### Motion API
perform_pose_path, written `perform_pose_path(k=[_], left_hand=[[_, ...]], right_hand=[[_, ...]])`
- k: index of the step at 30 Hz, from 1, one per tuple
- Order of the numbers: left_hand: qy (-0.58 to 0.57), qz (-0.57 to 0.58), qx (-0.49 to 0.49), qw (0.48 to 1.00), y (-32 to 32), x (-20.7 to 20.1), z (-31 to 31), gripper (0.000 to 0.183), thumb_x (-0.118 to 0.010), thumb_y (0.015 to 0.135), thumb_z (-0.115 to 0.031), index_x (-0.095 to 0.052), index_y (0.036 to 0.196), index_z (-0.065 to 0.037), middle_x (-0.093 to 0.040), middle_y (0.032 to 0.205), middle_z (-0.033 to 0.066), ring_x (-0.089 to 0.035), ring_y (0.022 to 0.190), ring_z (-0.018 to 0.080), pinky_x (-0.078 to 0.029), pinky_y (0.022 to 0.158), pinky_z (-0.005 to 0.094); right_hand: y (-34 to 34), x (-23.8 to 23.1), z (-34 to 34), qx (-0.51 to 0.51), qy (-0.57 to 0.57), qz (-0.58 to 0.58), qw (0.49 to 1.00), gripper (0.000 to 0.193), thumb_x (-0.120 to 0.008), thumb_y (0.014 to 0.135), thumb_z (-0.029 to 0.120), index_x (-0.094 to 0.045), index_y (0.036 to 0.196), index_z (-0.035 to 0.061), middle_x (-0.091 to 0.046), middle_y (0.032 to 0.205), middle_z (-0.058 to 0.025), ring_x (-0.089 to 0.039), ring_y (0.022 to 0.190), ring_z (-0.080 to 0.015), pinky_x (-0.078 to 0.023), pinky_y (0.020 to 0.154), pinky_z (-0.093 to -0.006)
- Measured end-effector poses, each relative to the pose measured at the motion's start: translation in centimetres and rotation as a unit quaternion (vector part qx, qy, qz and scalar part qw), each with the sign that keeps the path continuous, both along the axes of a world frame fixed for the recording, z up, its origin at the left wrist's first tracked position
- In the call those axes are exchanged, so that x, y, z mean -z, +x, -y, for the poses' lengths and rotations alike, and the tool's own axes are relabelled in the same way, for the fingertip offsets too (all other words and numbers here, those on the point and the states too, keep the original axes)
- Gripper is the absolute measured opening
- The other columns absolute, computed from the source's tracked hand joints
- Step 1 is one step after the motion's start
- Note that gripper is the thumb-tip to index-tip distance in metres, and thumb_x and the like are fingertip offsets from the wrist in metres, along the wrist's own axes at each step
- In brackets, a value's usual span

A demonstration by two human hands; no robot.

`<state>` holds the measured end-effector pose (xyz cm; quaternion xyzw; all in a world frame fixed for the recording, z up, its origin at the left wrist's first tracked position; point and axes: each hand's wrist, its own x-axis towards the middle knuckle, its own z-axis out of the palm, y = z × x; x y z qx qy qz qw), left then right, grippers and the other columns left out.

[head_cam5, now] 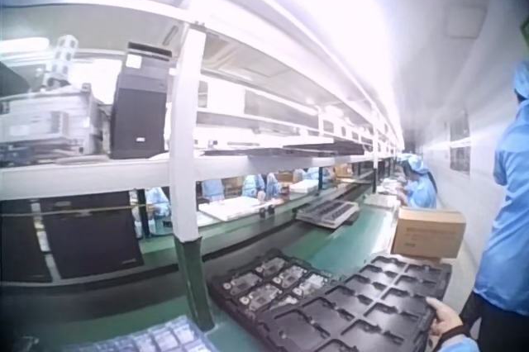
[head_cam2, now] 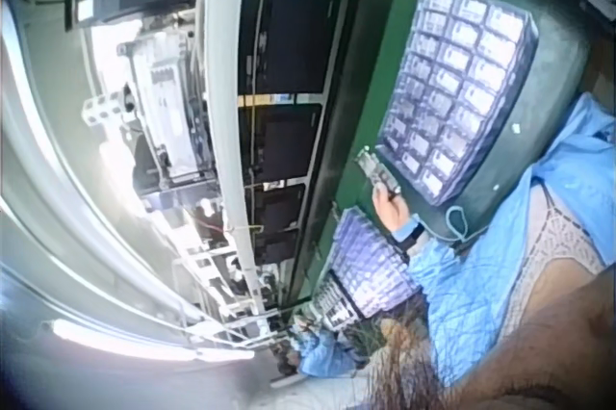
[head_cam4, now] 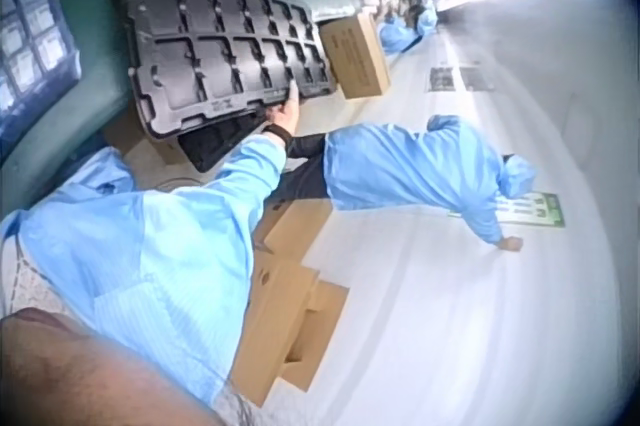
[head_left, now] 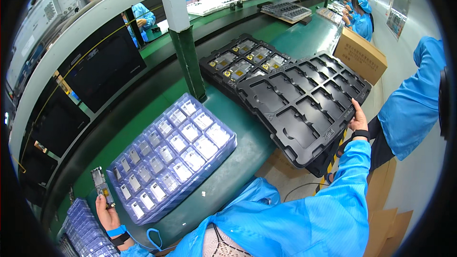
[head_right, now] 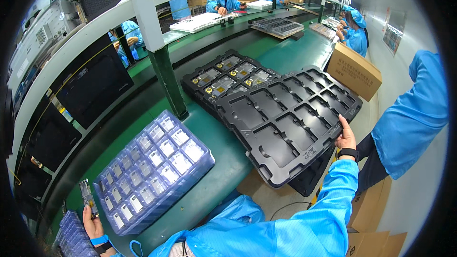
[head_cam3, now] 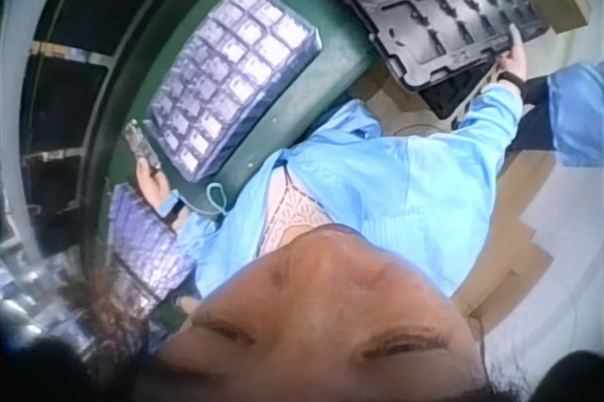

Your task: Assembling electronic circuit boards and batteries into plastic cases on an assembly line.

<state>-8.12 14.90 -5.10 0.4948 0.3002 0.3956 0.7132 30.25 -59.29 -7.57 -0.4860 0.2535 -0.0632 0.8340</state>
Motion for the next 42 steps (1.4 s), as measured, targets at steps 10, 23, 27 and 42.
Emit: perform_pose_path(k=[10,23,27,42], left_hand=[[0.011,0.016,0.018,1.0,-0.6,-0.1,0.1,0.017,-0.052,0.084,-0.01,-0.049,0.099,-0.002,-0.054,0.088,0.0031,-0.051,0.074,0.0087,-0.041,0.06,0.0202],[-0.005,0.033,-0.023,0.999,-3.2,-0.3,0.8,0.017,-0.052,0.085,-0.01,-0.048,0.1,-0.003,-0.054,0.089,0.0036,-0.052,0.075,0.0088,-0.044,0.062,0.0211],[-0.01,0.022,-0.027,0.999,-4.1,-0.5,0.5,0.017,-0.051,0.085,-0.01,-0.048,0.1,-0.003,-0.054,0.091,0.0037,-0.053,0.077,0.0093,-0.045,0.066,0.0215],[-0.142,0.191,0.022,0.971,-4.1,-1.1,3.1,0.023,-0.049,0.086,-0.013,-0.05,0.109,-0.01,-0.056,0.104,0.0044,-0.054,0.089,0.019,-0.046,0.082,0.0344]], right_hand=[[-3.3,-4.4,-10.4,-0.139,0.218,0.222,0.94,0.014,-0.057,0.08,0.024,-0.054,0.085,0.011,-0.06,0.082,-0.002,-0.055,0.066,-0.0119,-0.039,0.045,-0.0231],[-1.4,-0.1,-36.3,-0.028,0.325,0.108,0.939,0.032,-0.048,0.087,0.021,-0.041,0.101,-0.0071,-0.049,0.099,-0.019,-0.048,0.091,-0.026,-0.042,0.089,-0.0394],[-5.3,0.2,-34.8,-0.286,0.192,0.04,0.938,0.031,-0.05,0.086,0.023,-0.049,0.098,-0.0059,-0.056,0.095,-0.02,-0.056,0.088,-0.0283,-0.046,0.081,-0.0391],[-4.5,-1.4,-31.3,-0.17,-0.765,0.313,0.536,0.042,-0.058,0.07,0.004,-0.052,0.112,0.0092,-0.051,0.111,-0.0174,-0.045,0.106,-0.0368,-0.036,0.091,-0.0397]])
